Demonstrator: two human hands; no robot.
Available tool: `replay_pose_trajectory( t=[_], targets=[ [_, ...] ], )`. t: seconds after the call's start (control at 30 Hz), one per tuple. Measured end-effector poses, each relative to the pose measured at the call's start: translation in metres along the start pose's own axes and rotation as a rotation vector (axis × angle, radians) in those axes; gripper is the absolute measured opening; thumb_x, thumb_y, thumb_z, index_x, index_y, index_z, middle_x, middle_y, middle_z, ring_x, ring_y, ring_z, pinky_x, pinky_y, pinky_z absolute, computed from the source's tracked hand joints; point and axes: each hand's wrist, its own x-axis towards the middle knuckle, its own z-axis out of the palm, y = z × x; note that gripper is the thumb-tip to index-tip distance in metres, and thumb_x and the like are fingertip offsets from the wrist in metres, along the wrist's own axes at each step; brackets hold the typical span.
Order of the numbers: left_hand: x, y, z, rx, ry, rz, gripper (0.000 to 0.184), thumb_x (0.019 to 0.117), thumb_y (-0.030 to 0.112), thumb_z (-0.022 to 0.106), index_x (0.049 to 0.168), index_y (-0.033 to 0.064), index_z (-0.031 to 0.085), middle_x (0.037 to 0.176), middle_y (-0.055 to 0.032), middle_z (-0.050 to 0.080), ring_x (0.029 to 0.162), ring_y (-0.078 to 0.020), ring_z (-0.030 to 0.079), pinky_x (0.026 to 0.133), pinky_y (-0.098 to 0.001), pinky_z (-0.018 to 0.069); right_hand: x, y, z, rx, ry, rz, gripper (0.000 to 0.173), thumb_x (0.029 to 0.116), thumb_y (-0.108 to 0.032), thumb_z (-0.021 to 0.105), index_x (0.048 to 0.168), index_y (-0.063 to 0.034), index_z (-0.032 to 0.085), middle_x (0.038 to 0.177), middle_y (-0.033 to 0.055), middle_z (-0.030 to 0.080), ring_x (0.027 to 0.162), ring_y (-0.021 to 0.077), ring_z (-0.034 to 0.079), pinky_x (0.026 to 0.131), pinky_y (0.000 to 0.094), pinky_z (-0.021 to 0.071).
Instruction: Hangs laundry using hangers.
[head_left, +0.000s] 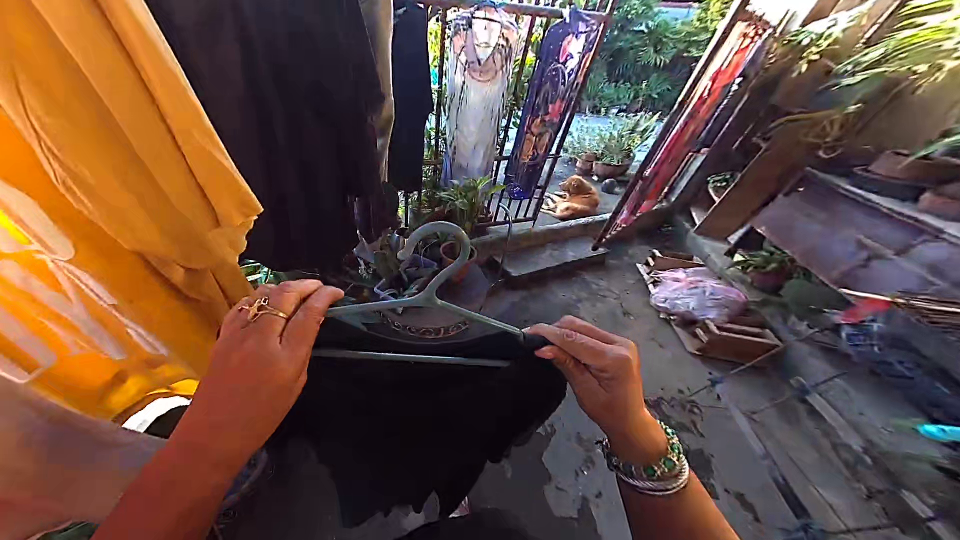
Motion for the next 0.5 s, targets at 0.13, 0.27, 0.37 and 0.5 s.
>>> replay_pose_trajectory(
  t=[0.13, 0.27, 0.37, 0.5],
  targets=[
    [0.021, -0.014, 0.028, -0.012, -0.007, -0.065, 0.033, 0.1041, 0.004, 0.045, 0.13, 0.0018, 0.066, 0.122, -0.0251, 0.065, 0.114, -0.0441, 0.063, 0.096, -0.0591, 0.0498, 0.016, 0.043, 0.016, 0.13, 0.142, 0.073, 0.029, 0.1057, -0.029, 0.057, 0.099, -0.0091, 0.077, 0.095, -0.0065, 0.074, 0.093, -0.0037, 0.066, 0.086, 0.0175, 0.055],
    [0.043, -0.022, 0.064, -0.01, 0.017, -0.174, 0.034, 0.1048, 0.005, 0.046, 0.13, 0.0039, 0.068, 0.125, -0.0224, 0.065, 0.118, -0.0403, 0.061, 0.1, -0.0542, 0.0486, 0.051, 0.093, 0.021, 0.145, -0.031, -0.005, 0.047, 0.1096, -0.038, 0.045, 0.111, -0.002, 0.075, 0.109, 0.0053, 0.076, 0.108, 0.0034, 0.068, 0.098, 0.0224, 0.0537],
    [0.057, -0.031, 0.093, -0.054, 0.076, -0.245, 0.032, 0.1058, 0.009, 0.047, 0.127, 0.0044, 0.071, 0.123, -0.0207, 0.067, 0.116, -0.0338, 0.063, 0.1, -0.0486, 0.0488, 0.077, 0.143, 0.023, 0.178, -0.263, -0.075, 0.062, 0.1096, -0.05, 0.036, 0.131, -0.0005, 0.066, 0.127, 0.0124, 0.069, 0.123, 0.0099, 0.062, 0.108, 0.0282, 0.0492],
    [0.082, -0.04, 0.126, -0.103, 0.106, -0.298, 0.028, 0.105, 0.014, 0.052, 0.119, 0.0052, 0.074, 0.118, -0.0151, 0.068, 0.111, -0.0203, 0.064, 0.097, -0.0321, 0.0504, 0.105, 0.201, 0.034, 0.161, -0.241, -0.137, 0.039, 0.1111, -0.028, 0.044, 0.122, -0.0002, 0.069, 0.109, 0.0116, 0.074, 0.102, 0.0037, 0.068, 0.093, 0.0185, 0.0528]
  ],
)
